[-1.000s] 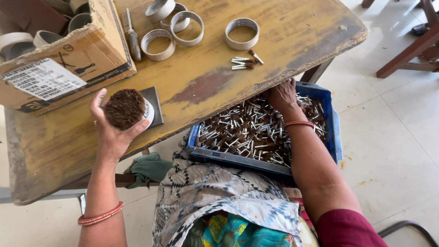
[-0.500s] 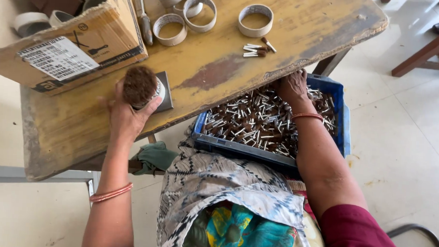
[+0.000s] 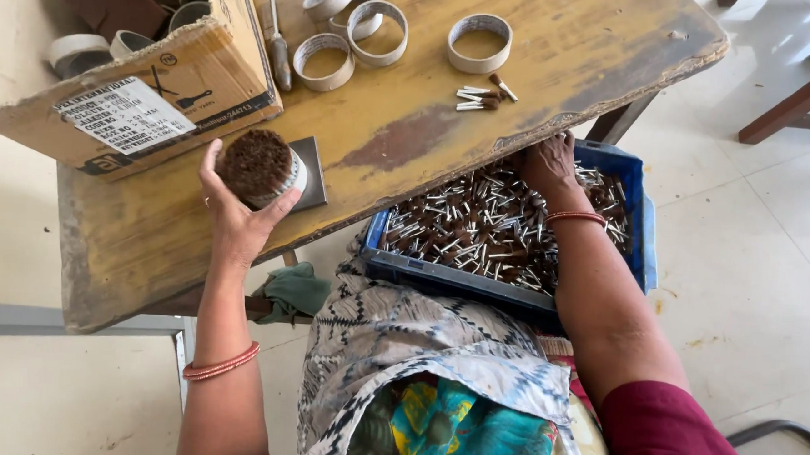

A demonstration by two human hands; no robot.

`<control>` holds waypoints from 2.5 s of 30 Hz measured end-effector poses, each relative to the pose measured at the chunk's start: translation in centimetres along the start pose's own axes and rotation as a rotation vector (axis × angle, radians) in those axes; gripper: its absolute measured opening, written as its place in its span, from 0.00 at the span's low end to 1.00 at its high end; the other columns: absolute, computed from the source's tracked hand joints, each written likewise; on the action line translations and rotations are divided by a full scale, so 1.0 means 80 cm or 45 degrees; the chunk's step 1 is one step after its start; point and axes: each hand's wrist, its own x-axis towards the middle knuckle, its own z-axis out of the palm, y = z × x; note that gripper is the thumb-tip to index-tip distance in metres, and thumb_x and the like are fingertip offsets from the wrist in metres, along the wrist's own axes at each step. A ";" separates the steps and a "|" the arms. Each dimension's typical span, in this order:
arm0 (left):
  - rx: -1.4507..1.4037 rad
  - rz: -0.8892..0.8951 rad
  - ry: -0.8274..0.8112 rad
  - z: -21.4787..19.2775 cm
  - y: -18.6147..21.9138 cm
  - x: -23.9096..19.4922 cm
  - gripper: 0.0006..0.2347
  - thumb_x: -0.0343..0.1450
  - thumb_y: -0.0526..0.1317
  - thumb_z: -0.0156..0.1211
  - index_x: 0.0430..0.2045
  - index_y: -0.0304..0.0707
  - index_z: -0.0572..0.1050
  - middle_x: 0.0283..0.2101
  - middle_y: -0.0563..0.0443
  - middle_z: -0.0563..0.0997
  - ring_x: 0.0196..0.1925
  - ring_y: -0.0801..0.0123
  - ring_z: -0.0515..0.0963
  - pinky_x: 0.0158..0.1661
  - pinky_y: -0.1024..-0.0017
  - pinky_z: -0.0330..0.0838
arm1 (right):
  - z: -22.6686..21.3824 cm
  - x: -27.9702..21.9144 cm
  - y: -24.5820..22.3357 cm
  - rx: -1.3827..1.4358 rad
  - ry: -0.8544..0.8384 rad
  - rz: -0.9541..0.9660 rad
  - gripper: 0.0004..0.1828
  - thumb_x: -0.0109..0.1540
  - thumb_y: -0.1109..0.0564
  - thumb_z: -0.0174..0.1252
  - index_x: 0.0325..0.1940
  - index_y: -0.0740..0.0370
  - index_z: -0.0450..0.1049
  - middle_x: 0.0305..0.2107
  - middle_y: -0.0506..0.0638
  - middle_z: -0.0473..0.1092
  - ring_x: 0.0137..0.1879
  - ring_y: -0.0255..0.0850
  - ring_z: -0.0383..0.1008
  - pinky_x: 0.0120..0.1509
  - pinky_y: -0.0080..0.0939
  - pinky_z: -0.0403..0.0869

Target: The person gathers bristle tufts from a tray and packs them into a cardboard ring mold, pressing the tufts down to form a round brush head. They then lift the formed brush head out of the ring, set it aside, and begin gathering more tufts for the next one.

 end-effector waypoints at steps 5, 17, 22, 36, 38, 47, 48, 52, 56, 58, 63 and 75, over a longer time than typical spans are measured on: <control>0.238 -0.110 -0.236 0.004 0.002 0.013 0.44 0.59 0.67 0.69 0.66 0.45 0.61 0.62 0.42 0.76 0.72 0.46 0.70 0.79 0.37 0.28 | -0.044 0.000 -0.036 0.101 -0.191 0.145 0.29 0.65 0.42 0.58 0.69 0.52 0.69 0.66 0.53 0.65 0.74 0.53 0.60 0.76 0.65 0.52; 0.300 0.011 -0.003 0.001 -0.047 0.010 0.44 0.66 0.62 0.71 0.69 0.37 0.54 0.65 0.40 0.73 0.73 0.47 0.67 0.76 0.42 0.27 | -0.037 0.002 -0.033 0.063 -0.047 0.032 0.33 0.61 0.43 0.61 0.69 0.55 0.68 0.64 0.58 0.65 0.71 0.57 0.59 0.71 0.69 0.50; 0.247 0.182 -0.081 -0.003 -0.007 0.000 0.47 0.62 0.63 0.73 0.70 0.36 0.55 0.65 0.34 0.67 0.73 0.40 0.61 0.70 0.45 0.37 | -0.021 0.001 -0.016 0.060 -0.077 0.073 0.30 0.64 0.46 0.59 0.69 0.56 0.68 0.65 0.58 0.65 0.73 0.56 0.59 0.73 0.66 0.52; 0.812 0.380 0.058 0.001 -0.018 0.021 0.38 0.65 0.51 0.80 0.66 0.37 0.65 0.67 0.22 0.63 0.72 0.36 0.59 0.64 0.39 0.49 | -0.010 0.001 -0.009 0.073 -0.043 0.090 0.31 0.65 0.47 0.58 0.71 0.55 0.66 0.68 0.57 0.62 0.74 0.55 0.56 0.74 0.66 0.50; 0.071 0.016 -0.038 -0.001 -0.003 0.007 0.46 0.65 0.63 0.74 0.71 0.38 0.54 0.67 0.28 0.60 0.73 0.43 0.60 0.73 0.46 0.54 | -0.002 -0.001 -0.003 0.065 -0.030 0.060 0.31 0.64 0.47 0.58 0.70 0.56 0.66 0.67 0.57 0.63 0.73 0.55 0.57 0.73 0.64 0.51; 0.436 0.104 -0.172 0.002 0.004 0.009 0.40 0.59 0.56 0.80 0.64 0.41 0.67 0.60 0.40 0.77 0.71 0.46 0.67 0.75 0.39 0.43 | -0.036 0.002 -0.031 0.129 -0.084 0.118 0.31 0.64 0.45 0.58 0.70 0.55 0.67 0.66 0.57 0.63 0.73 0.55 0.57 0.73 0.66 0.49; 0.436 0.109 -0.169 -0.006 0.022 0.009 0.40 0.59 0.56 0.80 0.64 0.41 0.67 0.60 0.40 0.77 0.71 0.46 0.67 0.75 0.39 0.43 | -0.030 0.005 -0.025 0.129 -0.079 0.117 0.31 0.64 0.45 0.58 0.70 0.55 0.67 0.66 0.57 0.63 0.73 0.55 0.57 0.73 0.66 0.49; -0.418 0.034 -0.054 -0.015 0.043 0.019 0.37 0.64 0.59 0.77 0.63 0.40 0.68 0.62 0.39 0.76 0.69 0.42 0.75 0.77 0.43 0.59 | -0.009 0.000 -0.010 0.000 -0.119 0.068 0.31 0.65 0.44 0.58 0.70 0.56 0.67 0.66 0.56 0.64 0.74 0.54 0.59 0.74 0.66 0.50; 0.631 0.203 0.005 0.005 -0.064 0.015 0.37 0.69 0.52 0.78 0.70 0.35 0.64 0.72 0.27 0.65 0.79 0.33 0.52 0.70 0.33 0.39 | -0.057 -0.003 -0.042 0.037 -0.174 0.137 0.32 0.61 0.42 0.60 0.68 0.53 0.68 0.66 0.55 0.63 0.72 0.54 0.58 0.72 0.67 0.49; 0.367 0.111 0.006 -0.001 -0.034 0.010 0.42 0.66 0.57 0.77 0.69 0.35 0.59 0.70 0.28 0.62 0.76 0.38 0.54 0.70 0.38 0.46 | -0.016 0.005 -0.011 -0.001 -0.153 0.107 0.32 0.63 0.43 0.59 0.69 0.55 0.68 0.65 0.56 0.64 0.72 0.54 0.59 0.73 0.65 0.51; 0.133 0.080 -0.066 -0.003 0.012 0.001 0.50 0.60 0.65 0.75 0.69 0.33 0.54 0.65 0.29 0.59 0.69 0.40 0.58 0.66 0.42 0.49 | 0.052 0.002 0.040 -0.114 -0.092 -0.025 0.31 0.63 0.48 0.58 0.70 0.57 0.68 0.66 0.56 0.65 0.73 0.53 0.60 0.75 0.63 0.51; -0.308 -0.155 -0.096 -0.012 0.010 0.011 0.37 0.61 0.61 0.74 0.59 0.40 0.68 0.56 0.46 0.78 0.62 0.55 0.78 0.67 0.45 0.69 | 0.031 -0.008 0.023 -0.139 -0.141 0.010 0.24 0.71 0.48 0.53 0.71 0.53 0.68 0.69 0.51 0.65 0.77 0.48 0.60 0.79 0.64 0.53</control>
